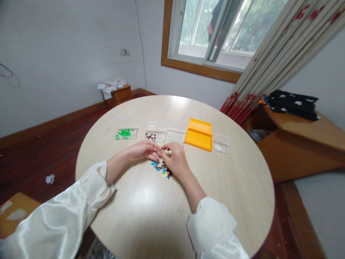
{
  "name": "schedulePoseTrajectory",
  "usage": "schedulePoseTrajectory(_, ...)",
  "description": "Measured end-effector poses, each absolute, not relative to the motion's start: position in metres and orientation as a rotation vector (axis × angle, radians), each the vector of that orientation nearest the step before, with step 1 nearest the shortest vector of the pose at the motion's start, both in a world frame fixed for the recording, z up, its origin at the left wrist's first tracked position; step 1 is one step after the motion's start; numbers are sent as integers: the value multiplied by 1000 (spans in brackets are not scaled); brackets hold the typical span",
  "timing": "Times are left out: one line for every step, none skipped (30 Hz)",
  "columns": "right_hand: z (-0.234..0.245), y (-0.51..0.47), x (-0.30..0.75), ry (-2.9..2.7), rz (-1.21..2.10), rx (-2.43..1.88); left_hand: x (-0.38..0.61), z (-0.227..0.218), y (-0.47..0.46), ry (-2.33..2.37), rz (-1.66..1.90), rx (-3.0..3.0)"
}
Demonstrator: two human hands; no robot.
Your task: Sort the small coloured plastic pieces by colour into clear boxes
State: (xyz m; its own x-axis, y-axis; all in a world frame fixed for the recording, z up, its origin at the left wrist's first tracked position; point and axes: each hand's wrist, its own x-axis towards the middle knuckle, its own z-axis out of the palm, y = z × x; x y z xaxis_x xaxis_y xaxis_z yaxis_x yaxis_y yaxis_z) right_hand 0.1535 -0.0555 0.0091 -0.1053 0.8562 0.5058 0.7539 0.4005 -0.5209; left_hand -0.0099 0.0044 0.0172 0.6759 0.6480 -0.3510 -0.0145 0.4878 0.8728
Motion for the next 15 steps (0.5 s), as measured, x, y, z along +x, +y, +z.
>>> schedulePoseTrajectory(10, -56, 152, -1873, 159, -1345, -10, 17, 4, 713, 433, 973)
schedulePoseTrajectory(10, -57, 152, -1867, 152, -1316, -10, 18, 3, 691, 419, 957)
schedulePoseTrajectory(10, -57, 151, -1861, 147, -1295, -10, 18, 3, 675, 410, 943)
schedulePoseTrajectory(9, -57, 151, -1857, 144, -1283, -10, 17, 3, 662, 407, 930)
schedulePoseTrajectory(8, -56, 151, -1851, 143, -1279, -11, 17, 3, 653, 409, 919)
schedulePoseTrajectory(7, -56, 152, -1842, 142, -1281, -11, 17, 4, 651, 413, 908)
schedulePoseTrajectory(6, -56, 153, -1830, 140, -1289, -12, 16, 4, 656, 425, 895)
schedulePoseTrajectory(5, -55, 154, -1820, 138, -1299, -12, 16, 6, 666, 446, 881)
schedulePoseTrajectory(4, -55, 155, -1809, 133, -1311, -13, 16, 7, 679, 475, 866)
schedulePoseTrajectory(4, -55, 155, -1801, 130, -1322, -14, 17, 9, 698, 518, 848)
schedulePoseTrajectory(3, -54, 156, -1797, 127, -1330, -15, 17, 11, 719, 575, 829)
schedulePoseTrajectory(3, -54, 157, -1798, 129, -1337, -17, 18, 13, 737, 646, 812)
schedulePoseTrajectory(2, -54, 157, -1801, 131, -1345, -18, 20, 15, 752, 726, 794)
schedulePoseTrajectory(2, -53, 158, -1803, 134, -1355, -19, 21, 18, 763, 809, 777)
schedulePoseTrajectory(1, -53, 158, -1808, 136, -1366, -20, 23, 21, 770, 890, 761)
